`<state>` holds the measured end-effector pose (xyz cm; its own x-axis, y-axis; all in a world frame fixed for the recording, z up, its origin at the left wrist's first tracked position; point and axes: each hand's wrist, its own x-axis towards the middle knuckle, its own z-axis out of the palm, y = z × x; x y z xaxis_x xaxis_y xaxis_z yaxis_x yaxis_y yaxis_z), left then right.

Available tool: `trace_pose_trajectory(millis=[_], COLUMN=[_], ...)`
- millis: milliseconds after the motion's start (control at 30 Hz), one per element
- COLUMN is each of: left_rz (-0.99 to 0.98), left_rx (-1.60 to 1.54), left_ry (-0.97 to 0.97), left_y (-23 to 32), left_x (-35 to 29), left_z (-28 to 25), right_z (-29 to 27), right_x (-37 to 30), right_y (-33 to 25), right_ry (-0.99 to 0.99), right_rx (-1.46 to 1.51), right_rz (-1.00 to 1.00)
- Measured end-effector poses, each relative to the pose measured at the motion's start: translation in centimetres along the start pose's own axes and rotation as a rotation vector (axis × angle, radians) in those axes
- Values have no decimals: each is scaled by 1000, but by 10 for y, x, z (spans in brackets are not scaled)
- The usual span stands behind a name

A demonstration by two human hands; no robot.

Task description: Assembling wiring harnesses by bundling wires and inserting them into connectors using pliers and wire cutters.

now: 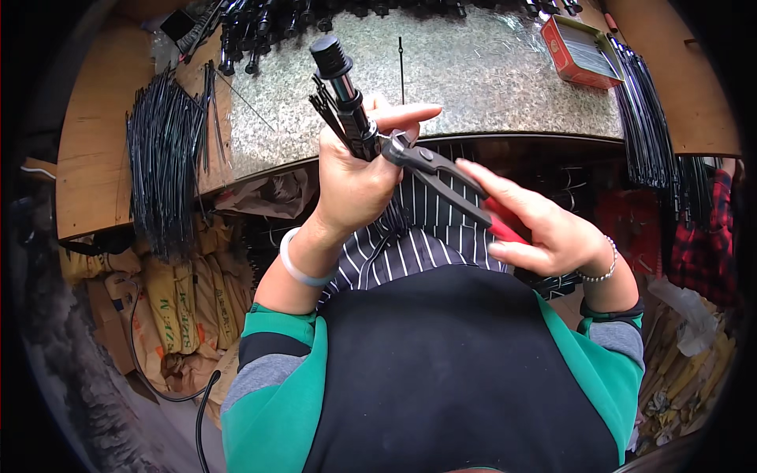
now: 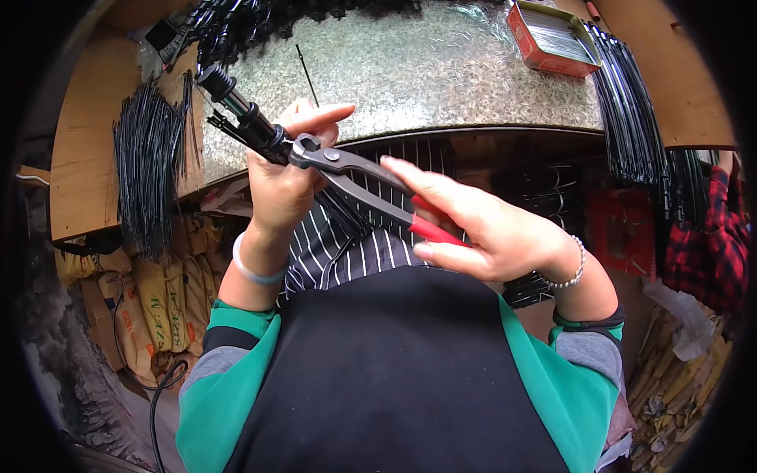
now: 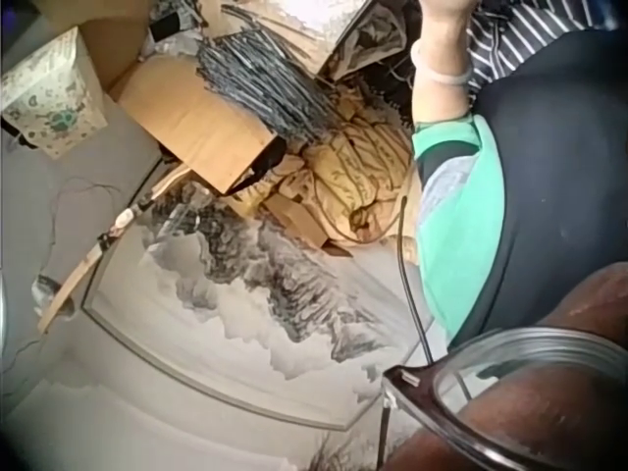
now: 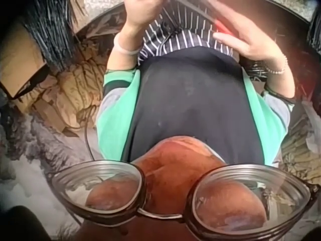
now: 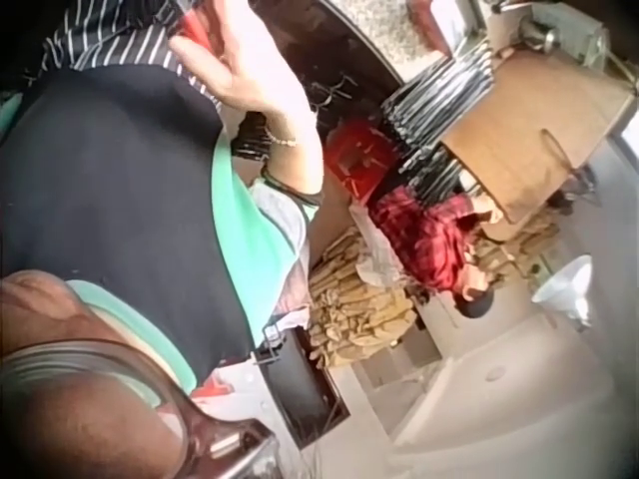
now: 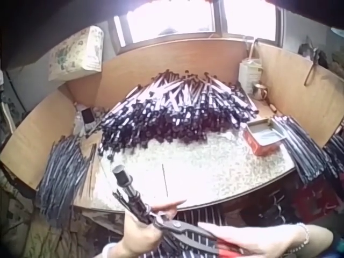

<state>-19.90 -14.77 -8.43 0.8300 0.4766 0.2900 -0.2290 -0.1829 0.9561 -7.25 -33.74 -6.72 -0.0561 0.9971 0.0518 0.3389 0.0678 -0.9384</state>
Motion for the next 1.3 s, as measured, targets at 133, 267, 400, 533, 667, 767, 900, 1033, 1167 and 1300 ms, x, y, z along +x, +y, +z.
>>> trace_pose_trajectory(millis=[133, 267, 400, 533, 667, 767, 900, 1033, 1167, 1300], left_rz=[-11, -50, -89, -34, 85, 159, -85, -162, -177, -360], left_rx=[2, -33, -114, -34, 153, 247, -110, -848, -838, -14], left_ry=[-5, 10, 19, -18, -86, -94, -64, -168, -148, -297], left_y=[-3, 0, 4, 3, 0, 4, 13, 14, 20, 62], left_x=[0, 1, 1, 1, 1, 3, 7, 18, 21, 18], left_z=[2, 5, 7, 2, 0, 1, -5, -22, -14, -1], right_z=[-8, -7, -1, -2, -9, -18, -18, -31, -51, -38], right_x=[2, 2, 2, 0, -4, -3, 8, 12, 15, 19], right_y=[-9, -3, 3, 2, -1, -10, -3, 54, 74, 66], right_ry=[-97, -32, 47, 140, 222, 143, 167, 606, 710, 827], right_rx=[-14, -108, -129, -194, -399, -517, -246, -749, -1251, -1031], right_rz=[156, 157, 156, 171, 170, 287, 328, 169, 432, 54])
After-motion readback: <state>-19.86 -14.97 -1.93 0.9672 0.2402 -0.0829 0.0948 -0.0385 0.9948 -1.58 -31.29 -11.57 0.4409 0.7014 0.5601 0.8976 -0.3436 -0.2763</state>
